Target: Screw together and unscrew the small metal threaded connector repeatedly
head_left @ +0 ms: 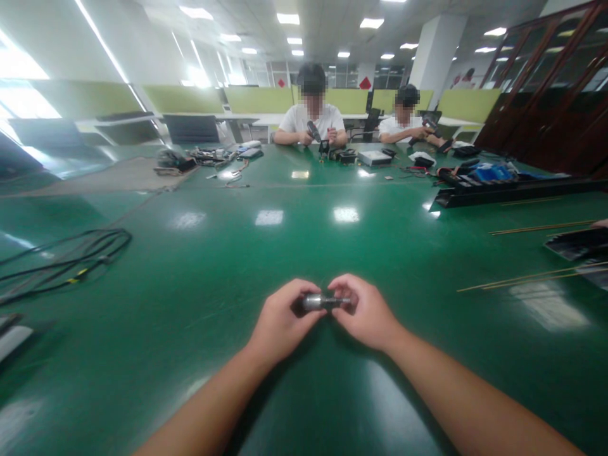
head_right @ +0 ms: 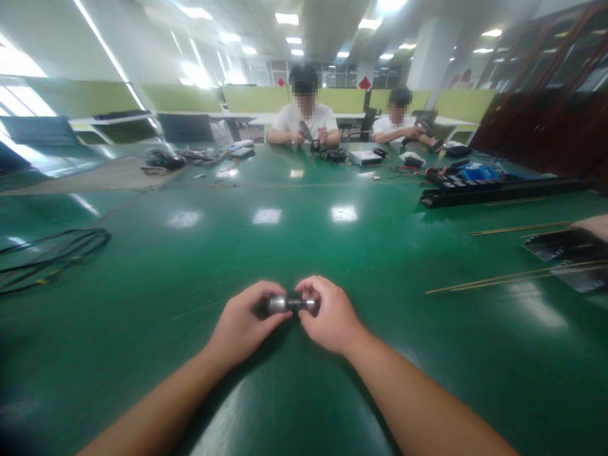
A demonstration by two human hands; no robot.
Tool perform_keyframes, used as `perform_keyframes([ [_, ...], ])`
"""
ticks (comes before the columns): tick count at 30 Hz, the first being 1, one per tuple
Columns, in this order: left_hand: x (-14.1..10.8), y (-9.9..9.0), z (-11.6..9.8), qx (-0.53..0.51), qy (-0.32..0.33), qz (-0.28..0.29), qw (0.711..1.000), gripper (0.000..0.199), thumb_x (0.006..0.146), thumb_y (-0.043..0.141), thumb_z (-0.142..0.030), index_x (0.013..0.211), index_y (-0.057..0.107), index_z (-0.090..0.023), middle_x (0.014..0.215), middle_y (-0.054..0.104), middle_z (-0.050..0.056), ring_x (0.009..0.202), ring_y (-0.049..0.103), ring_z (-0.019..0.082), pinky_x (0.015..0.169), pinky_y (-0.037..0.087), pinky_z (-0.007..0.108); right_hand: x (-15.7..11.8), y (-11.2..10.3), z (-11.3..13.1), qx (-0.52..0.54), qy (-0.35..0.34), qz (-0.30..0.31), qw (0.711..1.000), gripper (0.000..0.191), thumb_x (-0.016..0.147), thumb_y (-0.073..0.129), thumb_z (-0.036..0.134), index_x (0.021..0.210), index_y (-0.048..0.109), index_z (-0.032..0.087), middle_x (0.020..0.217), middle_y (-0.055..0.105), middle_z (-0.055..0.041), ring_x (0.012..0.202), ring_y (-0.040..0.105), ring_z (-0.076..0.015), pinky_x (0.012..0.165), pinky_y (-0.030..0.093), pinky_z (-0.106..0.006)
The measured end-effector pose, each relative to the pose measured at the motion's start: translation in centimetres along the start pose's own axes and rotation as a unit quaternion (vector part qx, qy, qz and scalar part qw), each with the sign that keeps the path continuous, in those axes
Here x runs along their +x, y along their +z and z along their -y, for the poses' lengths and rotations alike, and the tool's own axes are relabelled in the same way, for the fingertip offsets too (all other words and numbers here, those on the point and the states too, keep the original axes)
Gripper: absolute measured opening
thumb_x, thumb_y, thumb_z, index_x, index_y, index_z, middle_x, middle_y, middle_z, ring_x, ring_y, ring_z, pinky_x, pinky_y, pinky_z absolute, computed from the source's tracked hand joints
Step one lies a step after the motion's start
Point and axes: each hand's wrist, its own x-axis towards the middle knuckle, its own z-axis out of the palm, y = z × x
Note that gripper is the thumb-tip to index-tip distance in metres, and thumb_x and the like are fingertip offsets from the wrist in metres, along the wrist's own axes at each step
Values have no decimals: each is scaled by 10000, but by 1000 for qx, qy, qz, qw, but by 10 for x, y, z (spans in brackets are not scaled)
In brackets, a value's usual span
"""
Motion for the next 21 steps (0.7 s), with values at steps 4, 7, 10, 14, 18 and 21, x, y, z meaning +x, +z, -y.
perform_keyframes([
  [4, 1, 0, -2, -2, 7, -1, 1000, 143, 788, 701, -195, 924, 656, -202, 902, 682, 23, 831, 630, 170, 749, 484, 275, 1, -1, 3, 10, -16, 1, 1000, 314, 702, 626, 54, 979, 641, 202, 866, 629, -13, 732, 601, -150, 643, 483, -247],
  [7, 1, 0, -2, -3, 10, -5, 1000, 130, 793, 694, -196, 917, 654, -194, 908, 685, 32, 836, 633, 172, 760, 488, 283, 1, -3, 9, 2, -22, 6, 1000, 283, 706, 633, 59, 948, 657, 203, 878, 639, -22, 750, 612, -156, 647, 488, -247],
  [10, 0, 0, -3, -6, 17, -9, 1000, 123, 794, 689, -184, 911, 651, -193, 919, 685, 35, 850, 635, 173, 776, 490, 286, 0, -4, 14, -7, -28, 15, 999, 250, 717, 648, 76, 929, 672, 208, 882, 652, -25, 749, 619, -157, 640, 489, -245],
  [14, 0, 0, -4, -7, 29, -10, 1000, 126, 790, 688, -158, 904, 650, -195, 926, 683, 30, 860, 635, 167, 780, 489, 276, 0, -5, 17, -13, -39, 15, 999, 197, 744, 672, 119, 921, 691, 204, 872, 662, -31, 750, 623, -159, 651, 489, -251],
  [18, -1, 0, -4, -6, 34, -6, 999, 128, 793, 696, -155, 905, 651, -195, 944, 682, 27, 874, 639, 161, 794, 487, 269, 1, -5, 17, -14, -48, 8, 999, 179, 743, 686, 126, 908, 699, 194, 867, 670, -35, 775, 636, -167, 669, 491, -255],
  [21, -1, 0, -4, -8, 34, -5, 999, 129, 795, 693, -146, 906, 649, -193, 950, 681, 29, 883, 640, 160, 803, 488, 270, 1, -5, 16, -12, -47, 9, 999, 175, 731, 697, 121, 892, 704, 189, 849, 676, -33, 756, 638, -164, 657, 490, -251],
])
